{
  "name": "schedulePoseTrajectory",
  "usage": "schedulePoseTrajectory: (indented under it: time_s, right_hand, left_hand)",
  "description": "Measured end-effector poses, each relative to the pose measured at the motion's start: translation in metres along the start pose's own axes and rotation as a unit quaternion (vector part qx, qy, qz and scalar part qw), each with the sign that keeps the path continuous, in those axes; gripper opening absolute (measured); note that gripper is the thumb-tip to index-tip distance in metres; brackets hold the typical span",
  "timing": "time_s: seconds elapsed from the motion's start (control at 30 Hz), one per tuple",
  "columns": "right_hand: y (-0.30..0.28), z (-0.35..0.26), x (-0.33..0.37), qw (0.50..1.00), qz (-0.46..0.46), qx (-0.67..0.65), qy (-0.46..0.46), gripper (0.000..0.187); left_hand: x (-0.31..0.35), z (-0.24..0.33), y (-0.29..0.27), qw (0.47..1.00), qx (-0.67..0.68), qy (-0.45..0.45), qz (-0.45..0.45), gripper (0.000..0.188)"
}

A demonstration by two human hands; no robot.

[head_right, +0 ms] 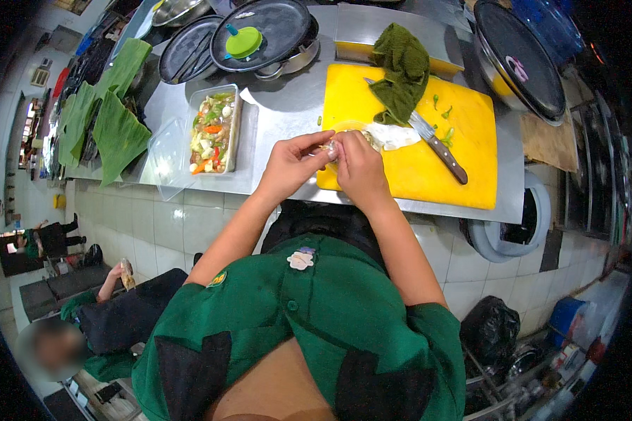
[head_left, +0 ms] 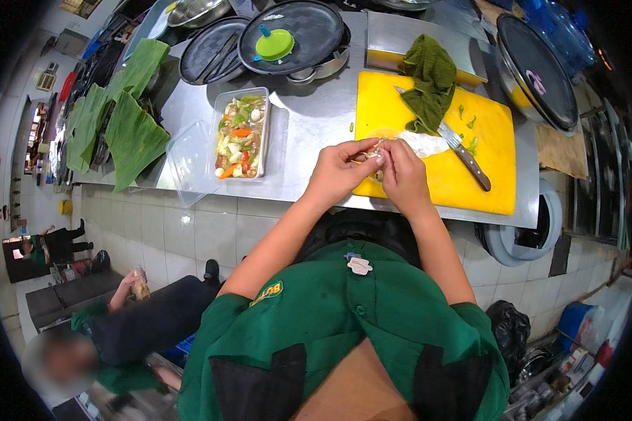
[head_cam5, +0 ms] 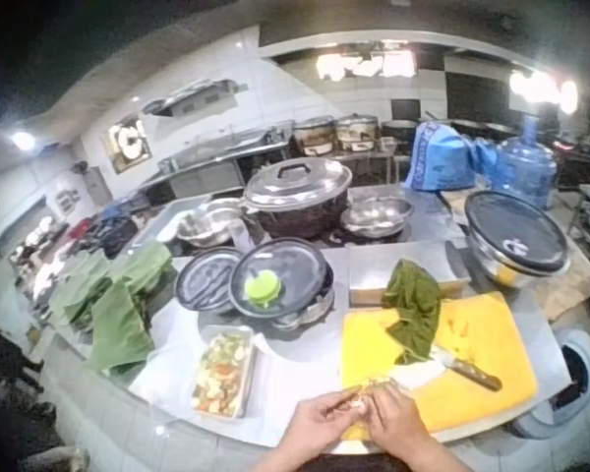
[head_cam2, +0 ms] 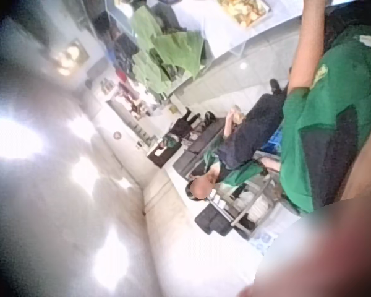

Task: The person retrieves a plastic container, places mixed vegetables into it, then peels and adds hard-boiled eggs. The person then closes the container and carries it across the kitchen.

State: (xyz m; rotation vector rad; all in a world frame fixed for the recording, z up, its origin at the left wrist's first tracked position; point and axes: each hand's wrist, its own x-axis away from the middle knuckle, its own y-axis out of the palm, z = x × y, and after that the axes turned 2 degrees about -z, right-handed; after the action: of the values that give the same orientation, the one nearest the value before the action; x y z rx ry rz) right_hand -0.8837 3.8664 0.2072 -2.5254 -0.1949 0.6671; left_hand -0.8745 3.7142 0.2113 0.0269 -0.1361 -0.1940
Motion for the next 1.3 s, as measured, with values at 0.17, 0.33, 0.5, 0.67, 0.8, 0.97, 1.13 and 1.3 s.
schedulePoseTrajectory:
  time_s: [0.17, 0.33, 0.5, 0.67, 0.8, 0.97, 1.13, 1.3]
  right_hand:
    - [0.001, -0.003, 0.001, 0.999, 0.024, -0.022, -0.002, 0.007]
    - [0.005, 0.004, 0.005, 0.974, 0.013, -0.173, 0.145, 0.010]
    - [0.013, 0.009, 0.011, 0.904, -0.002, -0.335, 0.264, 0.016]
    - [0.024, 0.005, 0.012, 0.928, 0.030, -0.266, 0.260, 0.013]
    - [0.025, 0.007, 0.010, 0.914, 0.044, -0.314, 0.253, 0.012]
    - [0.026, 0.008, 0.010, 0.939, 0.062, -0.250, 0.226, 0.011]
    - [0.025, 0.004, 0.009, 0.955, 0.046, -0.206, 0.208, 0.012]
    - [0.022, 0.003, 0.010, 0.945, 0.037, -0.242, 0.216, 0.012]
  left_hand:
    - [0.001, 0.005, -0.004, 1.000, -0.014, -0.003, -0.021, 0.035]
    - [0.001, -0.001, -0.012, 0.985, 0.162, -0.042, -0.035, 0.033]
    - [0.000, -0.019, -0.010, 0.971, 0.227, -0.063, 0.028, 0.031]
    - [0.001, -0.034, 0.005, 0.991, 0.065, 0.052, 0.106, 0.029]
    - [0.004, -0.034, 0.009, 0.983, 0.115, 0.091, 0.114, 0.029]
    - [0.004, -0.027, 0.003, 0.963, 0.260, -0.015, 0.066, 0.029]
    - [0.005, -0.026, -0.005, 0.914, 0.395, -0.089, 0.034, 0.030]
    - [0.004, -0.029, -0.011, 0.907, 0.401, -0.123, 0.036, 0.031]
